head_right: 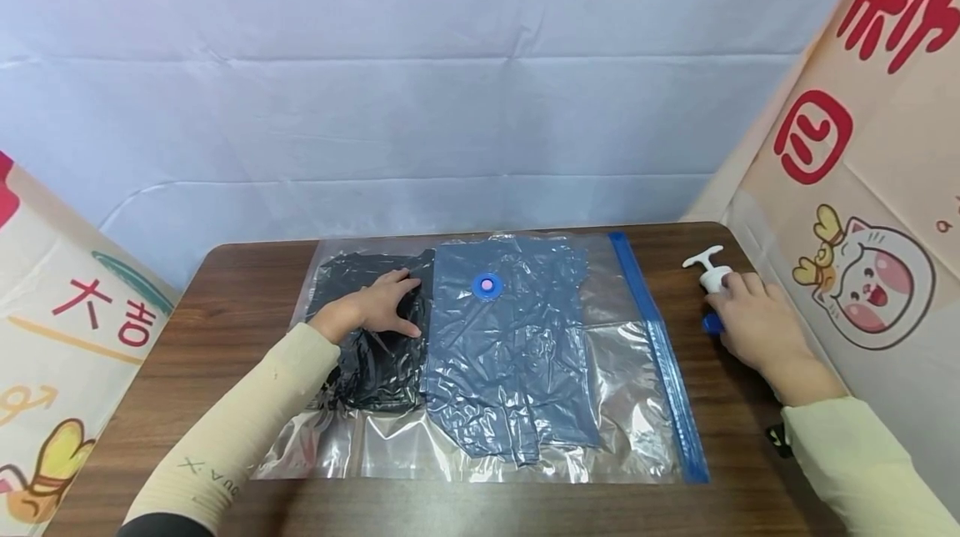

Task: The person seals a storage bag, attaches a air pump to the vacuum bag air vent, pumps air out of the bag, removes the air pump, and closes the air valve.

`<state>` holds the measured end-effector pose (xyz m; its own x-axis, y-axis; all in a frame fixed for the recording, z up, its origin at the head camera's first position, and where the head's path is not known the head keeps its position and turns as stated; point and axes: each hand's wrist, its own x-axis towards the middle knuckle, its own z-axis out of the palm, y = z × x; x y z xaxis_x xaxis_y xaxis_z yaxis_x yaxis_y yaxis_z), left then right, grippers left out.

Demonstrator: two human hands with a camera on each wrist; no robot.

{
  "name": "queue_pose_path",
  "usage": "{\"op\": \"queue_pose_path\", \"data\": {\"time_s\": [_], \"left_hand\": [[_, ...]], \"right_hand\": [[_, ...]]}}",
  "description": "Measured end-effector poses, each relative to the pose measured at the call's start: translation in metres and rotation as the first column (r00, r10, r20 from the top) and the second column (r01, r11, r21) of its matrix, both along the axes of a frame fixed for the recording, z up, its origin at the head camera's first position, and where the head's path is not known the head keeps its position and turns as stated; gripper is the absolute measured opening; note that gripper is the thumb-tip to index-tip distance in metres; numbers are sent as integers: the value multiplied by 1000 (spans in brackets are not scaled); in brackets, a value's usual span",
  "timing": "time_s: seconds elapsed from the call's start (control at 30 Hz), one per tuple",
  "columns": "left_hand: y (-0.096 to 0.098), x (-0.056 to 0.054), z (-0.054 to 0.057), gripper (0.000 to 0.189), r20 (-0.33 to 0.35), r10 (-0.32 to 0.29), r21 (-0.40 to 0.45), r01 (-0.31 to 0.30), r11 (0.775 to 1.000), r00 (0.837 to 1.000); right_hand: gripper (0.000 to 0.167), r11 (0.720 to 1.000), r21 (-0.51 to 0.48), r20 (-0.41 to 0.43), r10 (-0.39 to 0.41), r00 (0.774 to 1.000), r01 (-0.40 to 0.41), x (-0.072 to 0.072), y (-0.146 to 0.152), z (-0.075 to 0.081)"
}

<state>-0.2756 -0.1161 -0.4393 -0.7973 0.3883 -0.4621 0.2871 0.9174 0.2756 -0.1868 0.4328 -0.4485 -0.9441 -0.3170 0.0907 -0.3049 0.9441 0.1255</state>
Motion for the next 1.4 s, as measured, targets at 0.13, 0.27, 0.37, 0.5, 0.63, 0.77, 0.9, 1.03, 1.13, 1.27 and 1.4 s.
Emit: {"op": "queue_pose_path", "data": {"time_s": [0.13, 0.27, 0.37, 0.5, 0.63, 0.77, 0.9, 1.03, 1.13, 1.27, 1.4], "left_hand": [[0, 0, 2, 95, 4, 2, 3, -2, 1000, 1000], [0, 1, 2, 95, 5, 1, 2, -1, 1000, 1000], [0, 1, 1, 95, 6, 4, 5, -4, 1000, 1000], [0, -1, -1, 95, 4, 7, 7, -7, 1000, 1000], [0, -1, 0, 95, -1, 6, 7, -6, 1000, 1000], [0, 0, 0, 95, -5, 4, 4, -4, 1000, 1000], [0, 1, 0, 95, -1, -1, 2, 1, 1000, 1000], [0, 1, 0, 95, 3, -2, 6, 2, 1000, 1000], [-1, 1, 0, 95, 2, 0, 5, 0, 1000, 1000], [-1, 1, 0, 96, 5, 3, 4, -3, 1000, 1000], [-1, 0, -1, 96, 4, 4, 10, -4, 1000, 1000]], "right_hand": [[38, 999, 27, -15, 19, 1000, -19, 0, 1, -2], [32, 999, 25, -44, 36, 998, -35, 2, 0, -4], [35, 999, 5, -44, 41, 998, -40, 2, -1, -4], [38, 998, -27, -53, 50, 997, -51, 1, -4, -4], [38, 995, -57, -75, 78, 994, -82, 1, -9, -4], [37, 990, -105, -85, 90, 992, -99, 1, -16, -6], [33, 979, -200, 18, 43, 999, -39, 0, -22, -9], [30, 942, -326, 148, -28, 989, 76, -2, -26, -13], [32, 901, -414, 171, -67, 983, 134, -2, -29, -19], [34, 848, -498, 149, -125, 981, 183, -2, -34, -27], [32, 808, -550, 127, -171, 977, 212, -1, -38, -32]]}}
